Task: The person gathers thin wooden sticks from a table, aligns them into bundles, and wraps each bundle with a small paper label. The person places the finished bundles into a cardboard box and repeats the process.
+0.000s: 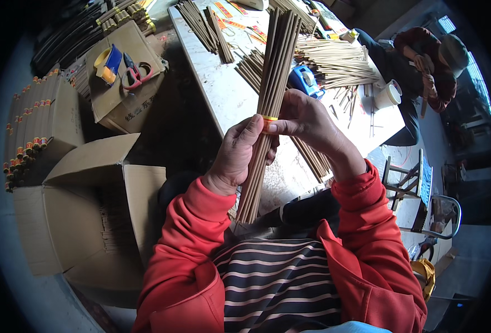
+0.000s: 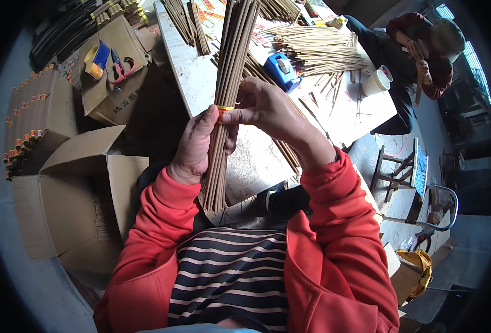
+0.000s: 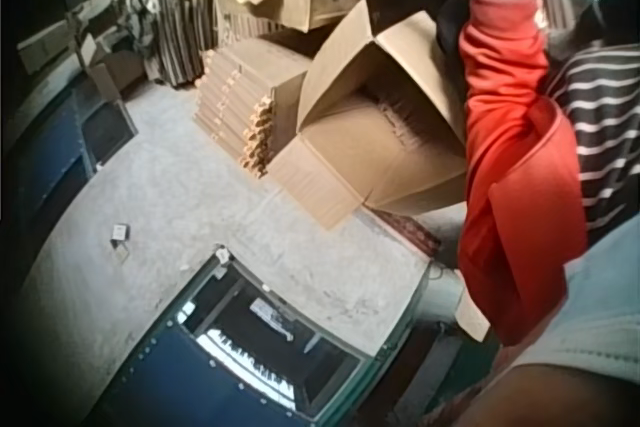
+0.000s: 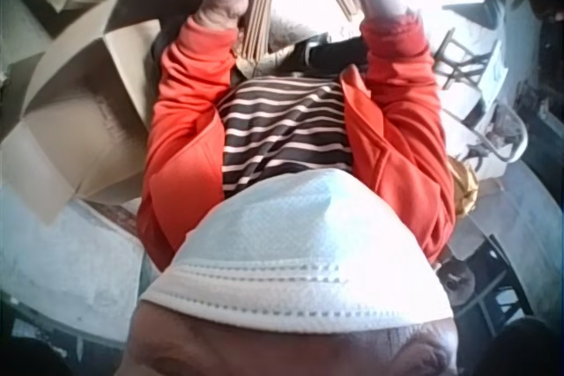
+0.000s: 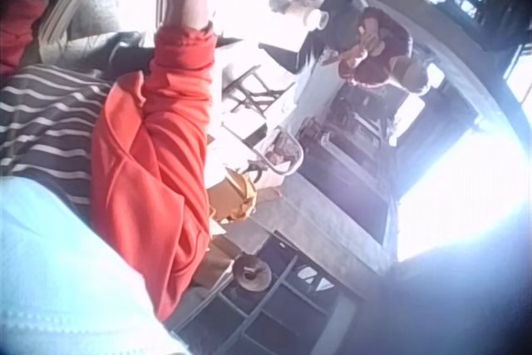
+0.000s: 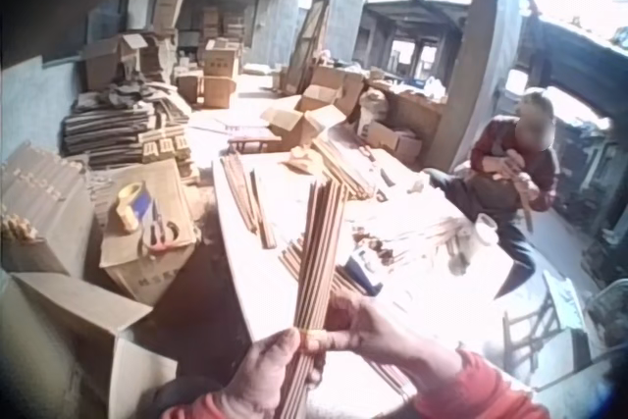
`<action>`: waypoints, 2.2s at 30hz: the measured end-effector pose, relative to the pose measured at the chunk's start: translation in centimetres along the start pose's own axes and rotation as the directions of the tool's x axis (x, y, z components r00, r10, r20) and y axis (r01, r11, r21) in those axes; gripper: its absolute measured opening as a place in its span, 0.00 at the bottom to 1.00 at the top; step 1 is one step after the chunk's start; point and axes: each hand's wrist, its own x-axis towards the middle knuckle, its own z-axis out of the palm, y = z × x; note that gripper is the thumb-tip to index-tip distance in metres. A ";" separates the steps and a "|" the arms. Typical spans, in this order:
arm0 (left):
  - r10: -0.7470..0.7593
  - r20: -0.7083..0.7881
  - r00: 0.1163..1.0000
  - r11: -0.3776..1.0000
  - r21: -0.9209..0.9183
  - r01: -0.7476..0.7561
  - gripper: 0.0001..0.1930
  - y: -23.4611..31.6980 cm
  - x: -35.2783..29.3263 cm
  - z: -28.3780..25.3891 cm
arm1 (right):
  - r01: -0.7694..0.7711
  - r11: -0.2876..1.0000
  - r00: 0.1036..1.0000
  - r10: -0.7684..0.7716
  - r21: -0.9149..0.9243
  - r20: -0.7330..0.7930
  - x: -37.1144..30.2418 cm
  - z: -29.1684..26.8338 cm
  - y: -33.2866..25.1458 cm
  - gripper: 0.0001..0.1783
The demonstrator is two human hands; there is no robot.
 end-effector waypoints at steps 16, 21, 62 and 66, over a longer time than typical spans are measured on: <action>-0.073 0.197 0.978 0.933 -0.333 0.137 0.26 1.1 -0.2 -0.1 | 0.189 0.891 0.977 -0.213 0.412 0.013 1.1 0.6 2.3 0.13; -0.068 0.220 0.973 0.930 -0.340 0.142 0.27 1.0 -0.1 -0.1 | 0.159 0.903 0.987 -0.160 0.399 -0.030 0.7 0.2 3.0 0.12; 0.694 0.074 0.717 0.609 0.471 -0.638 0.23 1.9 -5.5 17.6 | 0.344 0.865 0.908 -0.406 -0.364 -0.106 -12.5 5.0 -3.7 0.26; 0.623 0.059 0.780 0.714 0.364 -0.598 0.24 4.8 -6.5 18.6 | 0.294 0.930 0.950 -0.310 -0.221 -0.042 -13.8 5.4 -3.8 0.19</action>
